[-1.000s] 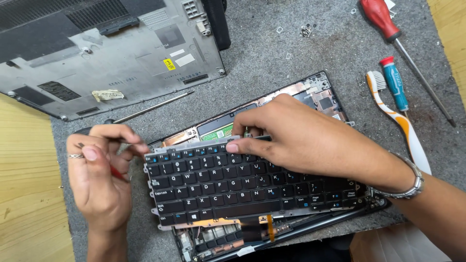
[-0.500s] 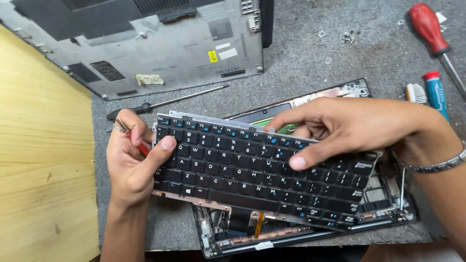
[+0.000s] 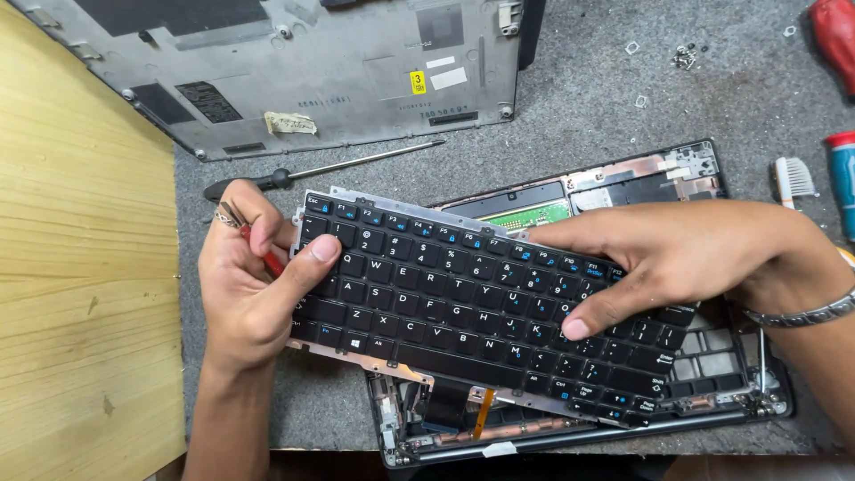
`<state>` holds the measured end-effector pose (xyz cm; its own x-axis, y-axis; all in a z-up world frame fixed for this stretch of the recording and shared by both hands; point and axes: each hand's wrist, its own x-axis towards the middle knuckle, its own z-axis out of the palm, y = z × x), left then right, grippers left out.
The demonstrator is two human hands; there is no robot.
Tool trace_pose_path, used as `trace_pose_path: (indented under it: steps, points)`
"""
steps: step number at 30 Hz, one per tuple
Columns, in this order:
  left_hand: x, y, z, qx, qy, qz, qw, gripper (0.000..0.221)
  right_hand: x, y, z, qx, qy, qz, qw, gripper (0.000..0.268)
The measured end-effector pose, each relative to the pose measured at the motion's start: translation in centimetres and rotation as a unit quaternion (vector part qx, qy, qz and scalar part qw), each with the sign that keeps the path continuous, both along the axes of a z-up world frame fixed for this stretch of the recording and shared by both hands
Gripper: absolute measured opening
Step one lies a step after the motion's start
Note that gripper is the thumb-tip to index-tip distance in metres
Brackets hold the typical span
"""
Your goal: Disassembling a laptop by prying off the keyboard and cleaning the internal components with a toothbrush.
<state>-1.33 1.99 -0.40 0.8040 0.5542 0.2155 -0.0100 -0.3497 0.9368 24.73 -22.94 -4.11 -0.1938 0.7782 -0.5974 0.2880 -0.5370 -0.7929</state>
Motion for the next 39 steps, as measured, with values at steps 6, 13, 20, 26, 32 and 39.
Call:
trace_pose_path:
  steps: [6,13,20,26,32,39]
  points:
    - [0.0,0.0,0.0,-0.023,-0.008,-0.004,1.0,0.042,-0.2,0.2,0.9,-0.012,0.025,0.019,0.999,0.101]
    - [-0.1,0.0,0.0,0.002,-0.006,0.011,1.0,0.042,-0.3,0.9,2.6,-0.01,0.014,-0.01,1.0,0.1]
    - [-0.3,0.1,0.2,0.011,-0.027,0.02,0.999,0.04,-0.3,2.0,5.4,0.081,0.134,-0.03,0.987,0.051]
    - [-0.4,0.2,0.3,0.003,-0.042,0.035,0.999,0.04,0.4,1.8,6.3,0.114,0.055,-0.03,0.992,0.044]
    - [-0.6,0.5,0.3,0.013,-0.034,0.047,0.998,0.04,0.0,1.9,7.1,0.118,0.138,-0.064,0.981,0.04]
    - [-0.7,0.3,0.2,0.013,-0.021,0.066,0.997,0.04,0.8,1.3,5.5,0.172,0.071,-0.044,0.982,0.044]
